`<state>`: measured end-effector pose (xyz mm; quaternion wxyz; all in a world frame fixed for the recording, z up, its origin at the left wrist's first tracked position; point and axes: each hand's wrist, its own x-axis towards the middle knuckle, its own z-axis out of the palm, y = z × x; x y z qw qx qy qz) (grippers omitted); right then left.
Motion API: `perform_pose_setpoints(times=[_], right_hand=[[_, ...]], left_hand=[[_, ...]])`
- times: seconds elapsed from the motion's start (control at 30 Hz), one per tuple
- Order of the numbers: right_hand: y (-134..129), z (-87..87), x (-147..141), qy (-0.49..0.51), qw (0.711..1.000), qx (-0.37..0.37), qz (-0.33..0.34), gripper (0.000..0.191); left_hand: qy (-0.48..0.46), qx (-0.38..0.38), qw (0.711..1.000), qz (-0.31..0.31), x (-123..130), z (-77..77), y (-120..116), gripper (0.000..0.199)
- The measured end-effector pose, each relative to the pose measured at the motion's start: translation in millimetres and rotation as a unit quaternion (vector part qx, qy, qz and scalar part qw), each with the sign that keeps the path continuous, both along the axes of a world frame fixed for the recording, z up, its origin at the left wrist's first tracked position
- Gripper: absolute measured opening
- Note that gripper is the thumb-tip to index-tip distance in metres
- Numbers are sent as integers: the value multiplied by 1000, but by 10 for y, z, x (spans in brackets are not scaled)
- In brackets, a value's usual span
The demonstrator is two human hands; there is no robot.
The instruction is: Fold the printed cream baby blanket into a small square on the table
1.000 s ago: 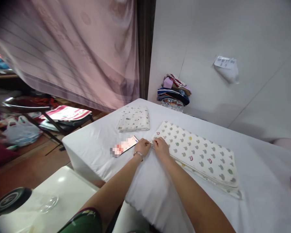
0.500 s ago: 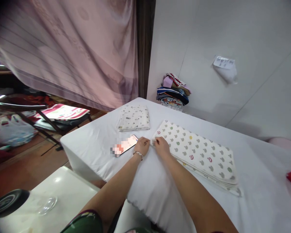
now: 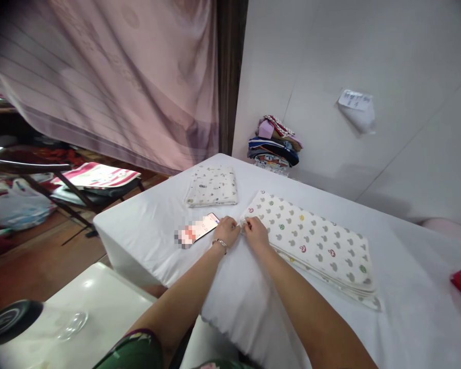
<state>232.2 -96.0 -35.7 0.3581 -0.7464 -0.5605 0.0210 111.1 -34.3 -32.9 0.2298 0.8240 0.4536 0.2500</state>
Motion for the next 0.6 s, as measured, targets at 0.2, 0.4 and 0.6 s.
perform_pose_setpoints(times=[0.2, 0.4, 0.6], right_hand=[[-38, 48, -79, -77, 994, -78, 23, 11], [-62, 83, -82, -58, 995, -77, 30, 12], [-69, 81, -82, -55, 995, -72, 35, 12]], left_hand=[[-11, 7, 1000, 3, 14, -35, 6, 6], [-10, -3, 1000, 11, 10, -9, 0, 6], [-26, -7, 1000, 6, 12, -3, -1, 11]])
